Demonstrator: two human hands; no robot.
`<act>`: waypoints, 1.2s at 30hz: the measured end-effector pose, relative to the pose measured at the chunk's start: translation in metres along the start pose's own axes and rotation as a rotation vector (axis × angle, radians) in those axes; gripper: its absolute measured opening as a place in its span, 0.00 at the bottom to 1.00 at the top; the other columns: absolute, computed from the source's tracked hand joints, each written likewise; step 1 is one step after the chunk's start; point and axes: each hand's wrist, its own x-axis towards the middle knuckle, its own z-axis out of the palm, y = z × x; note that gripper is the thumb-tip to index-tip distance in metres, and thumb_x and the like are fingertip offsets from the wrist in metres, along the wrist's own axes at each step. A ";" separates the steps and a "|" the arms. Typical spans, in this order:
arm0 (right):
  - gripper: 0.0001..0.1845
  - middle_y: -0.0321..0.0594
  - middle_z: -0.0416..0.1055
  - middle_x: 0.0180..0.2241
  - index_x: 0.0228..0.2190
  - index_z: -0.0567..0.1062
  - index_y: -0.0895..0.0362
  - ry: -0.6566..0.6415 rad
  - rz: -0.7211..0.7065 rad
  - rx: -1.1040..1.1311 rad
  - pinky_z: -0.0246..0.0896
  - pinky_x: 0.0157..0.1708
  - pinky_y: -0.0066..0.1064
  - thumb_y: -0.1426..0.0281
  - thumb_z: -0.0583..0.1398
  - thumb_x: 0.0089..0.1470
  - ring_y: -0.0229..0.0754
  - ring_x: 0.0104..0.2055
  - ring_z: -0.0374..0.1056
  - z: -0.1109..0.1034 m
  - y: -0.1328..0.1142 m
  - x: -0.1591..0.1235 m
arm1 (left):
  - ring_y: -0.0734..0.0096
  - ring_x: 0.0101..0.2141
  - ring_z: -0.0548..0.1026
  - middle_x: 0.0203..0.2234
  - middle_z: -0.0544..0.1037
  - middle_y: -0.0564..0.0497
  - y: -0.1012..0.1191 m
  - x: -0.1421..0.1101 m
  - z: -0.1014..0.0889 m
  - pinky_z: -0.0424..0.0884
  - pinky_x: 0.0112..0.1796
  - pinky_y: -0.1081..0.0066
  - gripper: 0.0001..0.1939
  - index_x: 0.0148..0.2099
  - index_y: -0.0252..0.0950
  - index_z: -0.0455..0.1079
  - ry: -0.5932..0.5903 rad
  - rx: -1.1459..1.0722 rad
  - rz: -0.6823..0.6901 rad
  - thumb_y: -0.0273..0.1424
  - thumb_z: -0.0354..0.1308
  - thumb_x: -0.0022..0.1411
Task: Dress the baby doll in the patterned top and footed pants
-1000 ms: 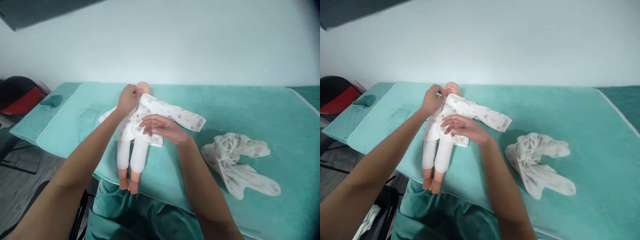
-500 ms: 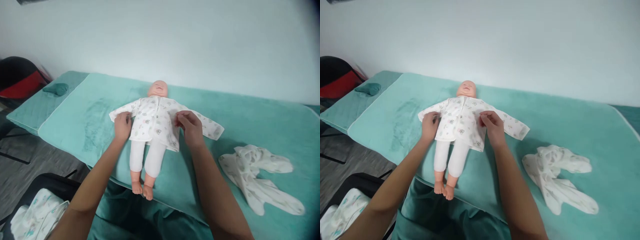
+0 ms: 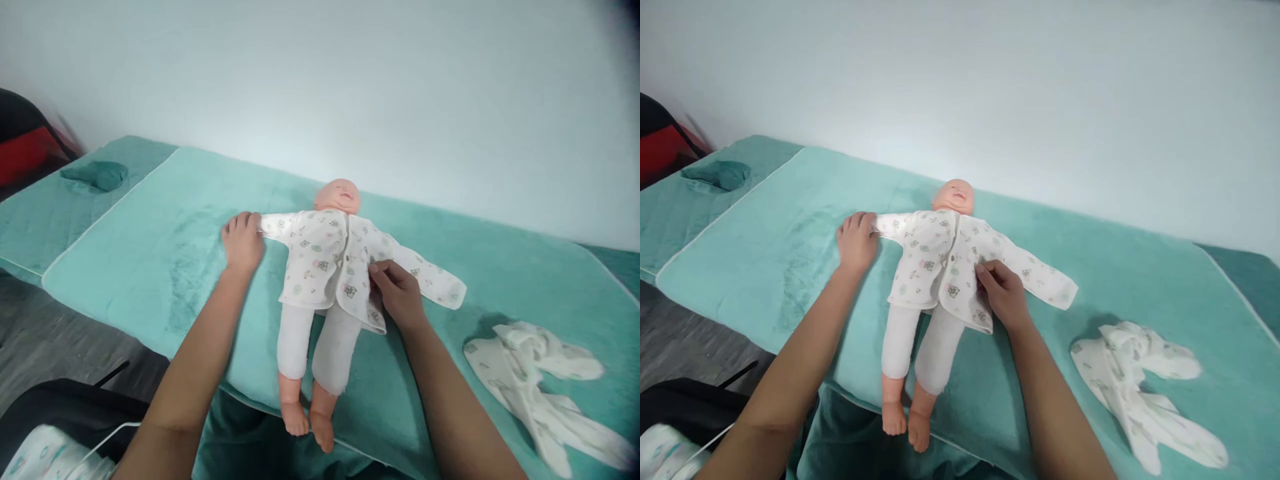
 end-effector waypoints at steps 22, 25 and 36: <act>0.15 0.37 0.74 0.27 0.23 0.76 0.54 0.390 0.034 -0.042 0.63 0.38 0.34 0.59 0.61 0.57 0.41 0.34 0.68 -0.010 0.022 0.016 | 0.69 0.43 0.72 0.47 0.69 0.47 -0.028 -0.011 -0.003 0.71 0.46 0.67 0.22 0.45 0.39 0.67 0.494 -0.547 -0.329 0.13 0.47 0.53; 0.11 0.36 0.74 0.30 0.27 0.76 0.54 0.403 0.037 -0.031 0.63 0.42 0.34 0.61 0.61 0.55 0.40 0.36 0.69 -0.008 0.022 0.017 | 0.69 0.42 0.72 0.48 0.70 0.46 -0.027 -0.010 -0.003 0.70 0.49 0.65 0.12 0.46 0.39 0.66 0.470 -0.539 -0.383 0.20 0.50 0.62; 0.09 0.36 0.73 0.32 0.34 0.76 0.53 0.385 0.046 -0.005 0.64 0.41 0.36 0.63 0.63 0.50 0.41 0.36 0.69 -0.006 0.029 0.022 | 0.71 0.38 0.75 0.43 0.77 0.51 -0.033 -0.004 0.005 0.72 0.42 0.70 0.24 0.49 0.40 0.68 0.243 -0.631 -0.403 0.18 0.53 0.50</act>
